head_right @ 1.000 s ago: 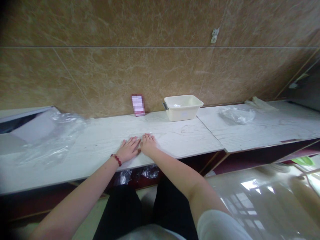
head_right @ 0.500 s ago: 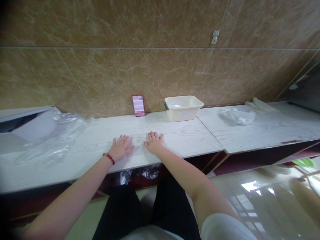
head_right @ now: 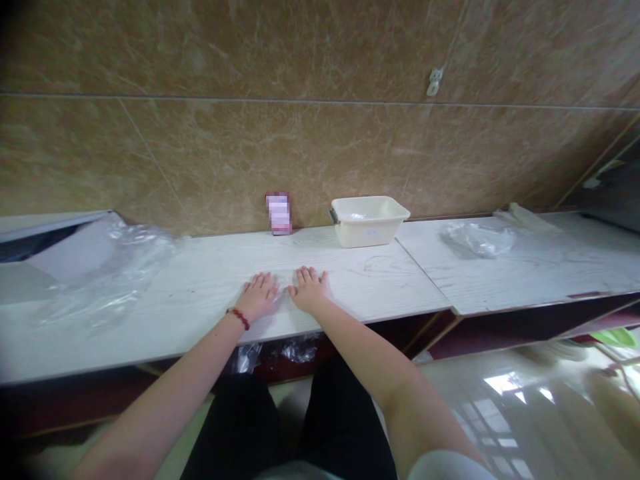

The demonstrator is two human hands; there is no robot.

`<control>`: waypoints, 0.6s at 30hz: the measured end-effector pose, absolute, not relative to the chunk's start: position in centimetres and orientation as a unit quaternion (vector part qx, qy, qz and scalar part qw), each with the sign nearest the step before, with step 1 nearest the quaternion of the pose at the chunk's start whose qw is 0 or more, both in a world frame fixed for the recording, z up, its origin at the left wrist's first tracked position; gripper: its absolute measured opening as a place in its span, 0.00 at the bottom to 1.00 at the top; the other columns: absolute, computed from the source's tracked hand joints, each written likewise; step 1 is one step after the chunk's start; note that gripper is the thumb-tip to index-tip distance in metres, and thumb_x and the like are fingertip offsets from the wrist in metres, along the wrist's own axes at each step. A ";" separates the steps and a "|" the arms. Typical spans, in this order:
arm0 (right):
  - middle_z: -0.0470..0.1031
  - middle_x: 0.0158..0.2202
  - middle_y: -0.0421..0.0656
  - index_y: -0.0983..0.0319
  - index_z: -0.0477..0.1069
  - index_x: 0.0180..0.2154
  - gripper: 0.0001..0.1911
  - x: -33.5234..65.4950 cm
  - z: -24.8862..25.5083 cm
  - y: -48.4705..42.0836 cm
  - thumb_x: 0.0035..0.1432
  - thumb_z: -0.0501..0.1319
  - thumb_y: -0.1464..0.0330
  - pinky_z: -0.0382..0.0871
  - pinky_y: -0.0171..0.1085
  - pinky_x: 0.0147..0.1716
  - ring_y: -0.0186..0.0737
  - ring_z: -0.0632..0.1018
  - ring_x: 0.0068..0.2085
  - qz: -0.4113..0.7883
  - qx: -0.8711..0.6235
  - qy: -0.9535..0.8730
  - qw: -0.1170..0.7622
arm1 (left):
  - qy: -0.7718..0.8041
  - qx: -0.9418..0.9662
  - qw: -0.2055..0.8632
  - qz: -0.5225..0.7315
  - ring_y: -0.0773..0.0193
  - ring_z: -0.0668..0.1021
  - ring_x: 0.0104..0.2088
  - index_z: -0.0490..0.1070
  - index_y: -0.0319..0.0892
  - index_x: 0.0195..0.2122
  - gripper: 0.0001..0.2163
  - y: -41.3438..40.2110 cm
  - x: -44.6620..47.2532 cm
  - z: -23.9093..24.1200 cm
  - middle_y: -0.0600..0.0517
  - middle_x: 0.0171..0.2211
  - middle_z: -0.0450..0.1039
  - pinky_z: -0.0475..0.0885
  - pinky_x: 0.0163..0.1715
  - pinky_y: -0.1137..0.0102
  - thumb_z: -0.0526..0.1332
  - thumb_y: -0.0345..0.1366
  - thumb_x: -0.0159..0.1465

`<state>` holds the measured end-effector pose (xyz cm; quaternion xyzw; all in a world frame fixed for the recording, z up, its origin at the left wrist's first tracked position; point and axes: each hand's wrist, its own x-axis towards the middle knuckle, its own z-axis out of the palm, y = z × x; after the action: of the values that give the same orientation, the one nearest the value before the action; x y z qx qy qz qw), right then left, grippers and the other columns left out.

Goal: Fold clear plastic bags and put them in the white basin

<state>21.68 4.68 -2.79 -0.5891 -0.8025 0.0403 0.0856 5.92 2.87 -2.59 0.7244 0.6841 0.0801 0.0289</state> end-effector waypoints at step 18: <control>0.42 0.60 0.43 0.61 0.43 0.57 0.31 21.8 -3.2 5.1 0.55 0.38 0.54 0.32 0.57 0.51 0.47 0.44 0.59 0.051 -0.581 -0.808 0.087 | 0.714 0.692 0.047 0.094 0.47 0.52 0.56 0.63 0.55 0.48 0.17 0.3 0.4 -2.0 0.49 0.55 0.54 0.47 0.50 0.49 0.46 0.38 0.59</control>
<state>21.77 5.06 -3.16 -0.5809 -0.8077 0.0512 0.0869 0.43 0.29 -2.04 0.6918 0.7145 0.0939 0.0466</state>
